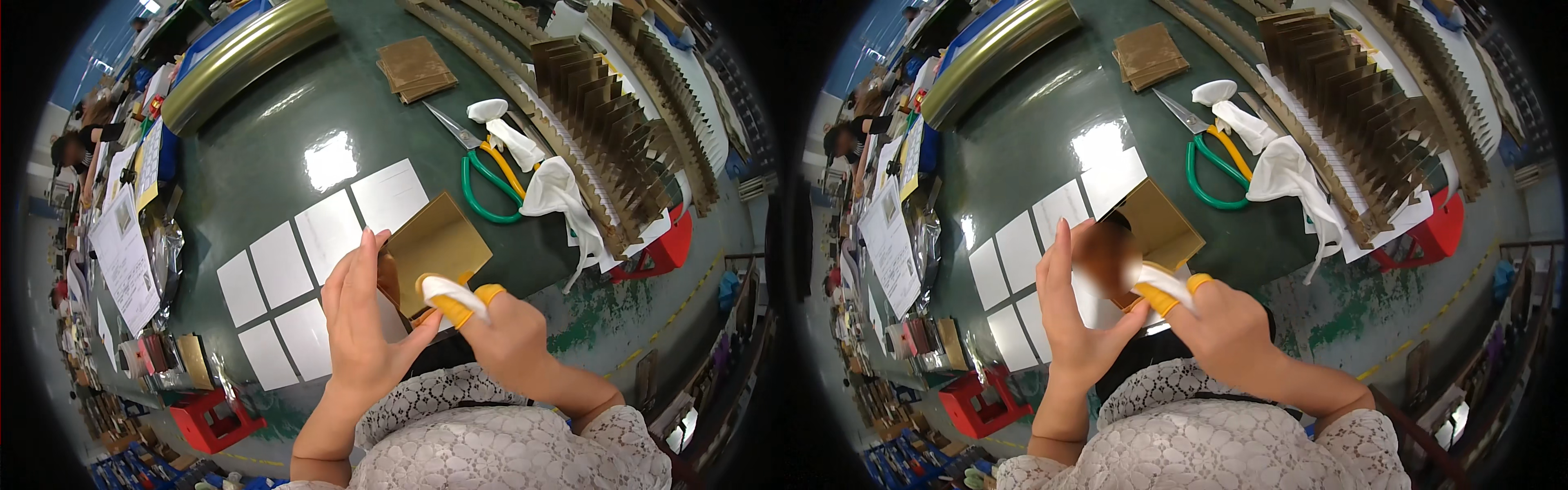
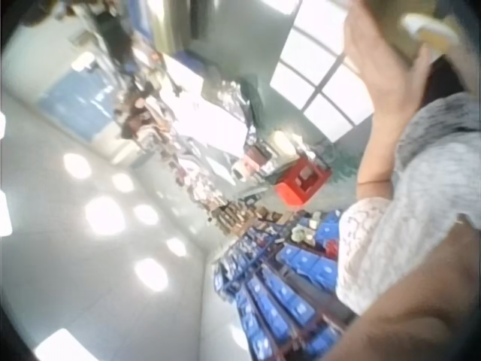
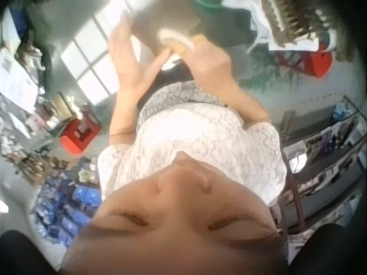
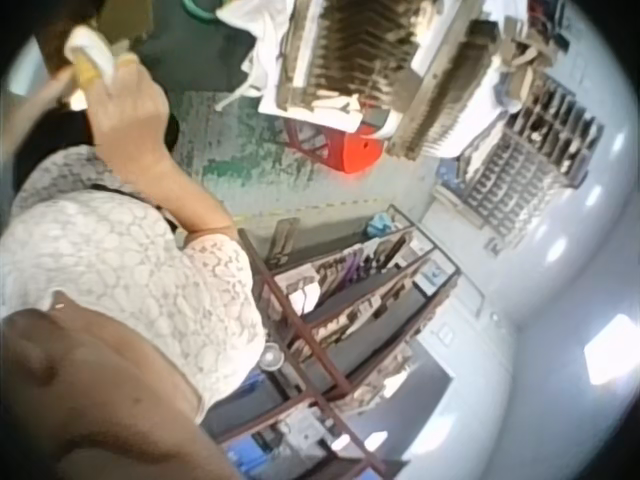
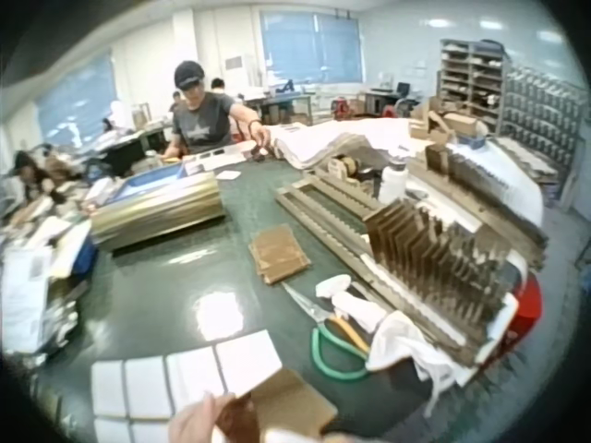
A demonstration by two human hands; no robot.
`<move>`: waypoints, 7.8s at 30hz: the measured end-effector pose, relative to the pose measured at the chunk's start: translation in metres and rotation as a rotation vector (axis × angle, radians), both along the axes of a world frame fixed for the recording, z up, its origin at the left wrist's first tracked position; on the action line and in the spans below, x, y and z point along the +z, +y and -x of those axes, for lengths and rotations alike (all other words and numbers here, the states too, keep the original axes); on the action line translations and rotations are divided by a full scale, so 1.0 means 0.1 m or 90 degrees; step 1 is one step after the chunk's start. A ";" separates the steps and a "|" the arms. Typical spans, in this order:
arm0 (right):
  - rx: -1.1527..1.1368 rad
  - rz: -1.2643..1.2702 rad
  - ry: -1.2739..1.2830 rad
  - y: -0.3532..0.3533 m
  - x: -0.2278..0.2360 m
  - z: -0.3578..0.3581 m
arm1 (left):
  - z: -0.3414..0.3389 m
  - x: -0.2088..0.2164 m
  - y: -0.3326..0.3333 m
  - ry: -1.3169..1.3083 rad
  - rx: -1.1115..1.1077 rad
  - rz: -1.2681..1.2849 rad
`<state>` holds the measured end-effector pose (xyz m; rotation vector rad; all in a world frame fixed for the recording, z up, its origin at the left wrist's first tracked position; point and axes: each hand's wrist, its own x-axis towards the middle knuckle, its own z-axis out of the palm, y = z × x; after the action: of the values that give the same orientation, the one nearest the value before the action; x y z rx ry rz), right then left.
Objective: The person wipes the surface of small, square, gold-colored mirrors using a white cloth. They handle the mirrors one at a time, wiping both sides and inspecting the surface before placing them into a wooden rack. The person wears yellow finger cots during the process.
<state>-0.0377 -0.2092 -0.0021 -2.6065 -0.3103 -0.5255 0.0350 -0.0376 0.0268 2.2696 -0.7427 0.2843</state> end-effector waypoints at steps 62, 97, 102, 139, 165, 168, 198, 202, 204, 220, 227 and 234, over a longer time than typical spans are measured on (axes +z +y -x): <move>-0.106 0.091 -0.029 -0.21 0.05 -0.38 | 0.10 0.02 -0.05 -0.009 -0.039 -0.037; 0.158 0.094 0.031 -0.58 0.28 -0.40 | -0.26 0.00 0.46 0.260 -0.240 0.137; 0.217 0.058 0.052 -0.55 0.20 -0.28 | -0.28 -0.04 0.51 0.258 -0.211 0.152; 0.164 0.035 0.031 -0.59 0.23 -0.39 | -0.27 -0.07 0.53 0.260 -0.169 0.089; 0.076 -0.708 0.357 -0.73 0.29 -0.41 | -0.12 0.30 0.37 0.312 -0.392 0.054; 0.100 -0.758 0.410 -0.70 0.37 -0.39 | -0.07 0.26 0.22 0.401 -0.447 0.096; 0.241 -1.235 0.439 -0.61 0.13 -0.16 | -0.15 0.04 0.00 0.542 -0.601 0.116; 0.074 -1.046 0.358 -1.12 0.81 -0.17 | -0.15 0.19 0.22 0.538 -0.512 0.093; -0.068 -0.758 0.179 -1.37 1.09 -0.35 | -0.19 0.24 0.29 0.498 -0.451 0.107; -0.342 0.410 0.040 -3.28 0.86 -2.86 | -0.39 0.26 0.48 0.177 -0.043 0.095; -0.327 0.401 0.062 -3.45 0.74 -2.92 | -0.51 0.17 0.51 0.167 -0.011 0.108; -0.320 0.417 0.076 -3.38 0.87 -2.92 | -0.48 0.18 0.49 0.148 -0.033 0.168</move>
<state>0.2543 -0.5471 0.0846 -3.3595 0.2780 -0.4797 0.0830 0.0117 0.0451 1.9891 -0.6033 0.0856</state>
